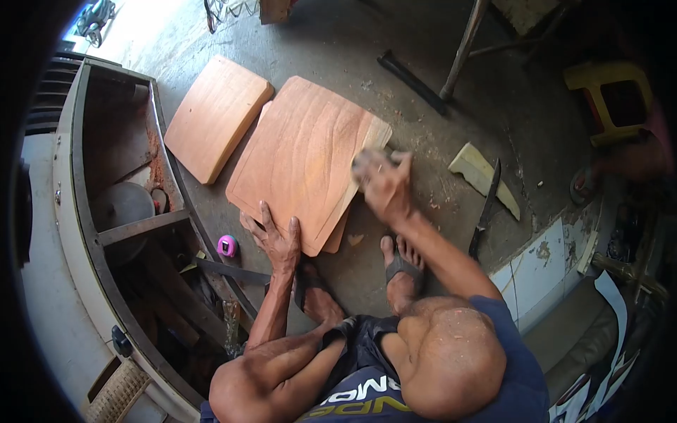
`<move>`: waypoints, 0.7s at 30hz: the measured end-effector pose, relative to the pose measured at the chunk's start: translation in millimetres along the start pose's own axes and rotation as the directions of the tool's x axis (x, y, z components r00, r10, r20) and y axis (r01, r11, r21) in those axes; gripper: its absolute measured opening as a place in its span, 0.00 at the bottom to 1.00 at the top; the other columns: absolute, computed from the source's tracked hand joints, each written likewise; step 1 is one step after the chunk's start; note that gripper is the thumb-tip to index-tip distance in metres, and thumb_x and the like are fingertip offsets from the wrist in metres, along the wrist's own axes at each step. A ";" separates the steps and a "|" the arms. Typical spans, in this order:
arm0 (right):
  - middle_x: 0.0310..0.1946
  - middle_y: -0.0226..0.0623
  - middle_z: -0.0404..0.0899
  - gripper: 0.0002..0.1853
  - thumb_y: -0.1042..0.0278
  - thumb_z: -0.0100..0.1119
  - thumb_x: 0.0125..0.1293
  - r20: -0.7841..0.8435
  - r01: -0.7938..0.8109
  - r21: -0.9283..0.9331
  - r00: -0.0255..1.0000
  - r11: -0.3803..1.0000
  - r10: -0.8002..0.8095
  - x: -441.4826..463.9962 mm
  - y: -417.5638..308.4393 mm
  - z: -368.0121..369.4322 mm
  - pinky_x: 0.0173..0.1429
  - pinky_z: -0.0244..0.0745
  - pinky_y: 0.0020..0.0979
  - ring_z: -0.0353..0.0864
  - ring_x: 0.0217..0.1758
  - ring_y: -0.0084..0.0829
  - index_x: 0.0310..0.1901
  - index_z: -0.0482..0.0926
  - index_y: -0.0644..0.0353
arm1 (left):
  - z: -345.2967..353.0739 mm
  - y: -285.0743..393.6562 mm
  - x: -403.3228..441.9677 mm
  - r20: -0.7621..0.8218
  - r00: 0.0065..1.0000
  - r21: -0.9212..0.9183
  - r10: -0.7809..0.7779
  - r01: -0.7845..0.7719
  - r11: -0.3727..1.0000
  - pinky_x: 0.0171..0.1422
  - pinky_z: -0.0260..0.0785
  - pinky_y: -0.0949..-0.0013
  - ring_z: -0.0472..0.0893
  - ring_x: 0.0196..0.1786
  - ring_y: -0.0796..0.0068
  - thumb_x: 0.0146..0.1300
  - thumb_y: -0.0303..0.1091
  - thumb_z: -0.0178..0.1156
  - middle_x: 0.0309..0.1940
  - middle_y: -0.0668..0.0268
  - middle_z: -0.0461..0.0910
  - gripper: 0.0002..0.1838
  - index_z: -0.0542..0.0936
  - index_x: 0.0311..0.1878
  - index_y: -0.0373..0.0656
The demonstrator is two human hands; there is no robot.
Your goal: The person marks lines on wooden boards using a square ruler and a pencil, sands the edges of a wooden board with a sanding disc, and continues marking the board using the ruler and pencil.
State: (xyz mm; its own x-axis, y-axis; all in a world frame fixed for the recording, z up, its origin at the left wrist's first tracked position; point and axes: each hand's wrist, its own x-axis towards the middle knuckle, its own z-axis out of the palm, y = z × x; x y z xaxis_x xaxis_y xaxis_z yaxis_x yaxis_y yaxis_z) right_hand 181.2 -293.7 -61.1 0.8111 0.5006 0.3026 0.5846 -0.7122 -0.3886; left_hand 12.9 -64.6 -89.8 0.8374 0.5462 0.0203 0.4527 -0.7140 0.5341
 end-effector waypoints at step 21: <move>0.55 0.35 0.84 0.10 0.64 0.63 0.69 -0.052 0.028 -0.077 0.998 0.997 -0.032 33.8 12.1 10.8 0.62 0.68 0.46 0.80 0.58 0.37 0.49 0.85 0.50 | -5.9 -12.8 13.3 -0.041 0.994 0.151 0.099 -0.091 0.984 0.80 0.48 0.33 0.51 0.81 0.31 0.70 0.50 0.64 0.78 0.35 0.47 0.39 0.65 0.80 0.48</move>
State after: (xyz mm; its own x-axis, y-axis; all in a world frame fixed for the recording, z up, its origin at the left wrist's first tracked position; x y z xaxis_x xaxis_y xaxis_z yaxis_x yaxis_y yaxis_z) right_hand 215.9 -280.1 -65.0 0.7897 0.4971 0.3596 0.6038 -0.7335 -0.3121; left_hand 16.4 -45.6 -91.4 0.8648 0.4906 0.1073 0.4155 -0.8190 0.3958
